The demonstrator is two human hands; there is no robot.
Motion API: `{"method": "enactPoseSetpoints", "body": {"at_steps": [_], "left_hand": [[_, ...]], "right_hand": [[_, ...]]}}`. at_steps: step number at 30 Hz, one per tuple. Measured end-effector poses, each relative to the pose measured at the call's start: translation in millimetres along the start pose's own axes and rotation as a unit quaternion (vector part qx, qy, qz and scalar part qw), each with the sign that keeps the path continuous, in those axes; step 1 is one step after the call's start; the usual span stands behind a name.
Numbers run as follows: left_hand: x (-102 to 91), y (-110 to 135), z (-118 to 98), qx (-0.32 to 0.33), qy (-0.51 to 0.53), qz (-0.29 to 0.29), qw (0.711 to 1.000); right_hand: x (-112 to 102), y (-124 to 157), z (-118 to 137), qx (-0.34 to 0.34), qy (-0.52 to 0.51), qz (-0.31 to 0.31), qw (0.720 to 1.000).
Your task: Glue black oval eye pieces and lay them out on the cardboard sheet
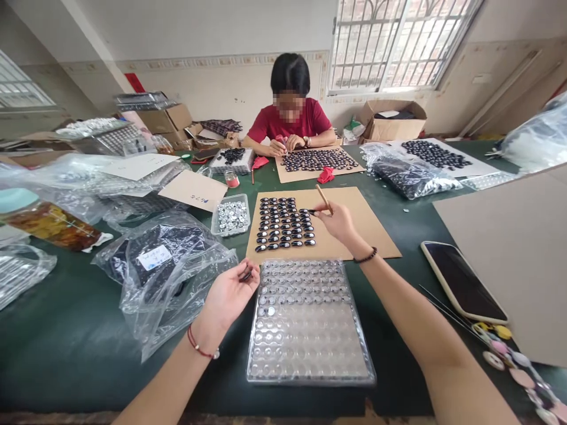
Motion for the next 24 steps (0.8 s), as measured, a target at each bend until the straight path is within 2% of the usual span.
{"method": "enactPoseSetpoints", "body": {"at_steps": [4, 8, 14, 19, 24], "left_hand": [[1.9, -1, -4, 0.021, -0.033, 0.02, 0.999], [9.0, -3, -9, 0.026, -0.062, 0.057, 0.996], [1.0, -14, -4, 0.026, -0.111, 0.032, 0.993], [-2.7, -24, -12, 0.048, -0.114, -0.002, 0.992], [-1.7, -20, -21, 0.056, -0.1, -0.022, 0.993]], "right_hand": [[31, -58, -36, 0.024, 0.013, -0.014, 1.0], [64, -91, -57, 0.017, 0.05, 0.021, 0.998], [89, -92, -69, -0.012, 0.137, 0.083, 0.987], [94, -87, -67, -0.031, 0.188, 0.106, 0.976], [97, -87, -64, -0.039, 0.218, 0.124, 0.967]]}}
Point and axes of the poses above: each hand's wrist, its own y-axis away from the middle knuckle, its own x-axis out of the palm, z = x × y, the point moved 9 cm from there along -y, towards the middle knuckle, and after that the axes turned 1 degree about x, right-handed, at the moved point
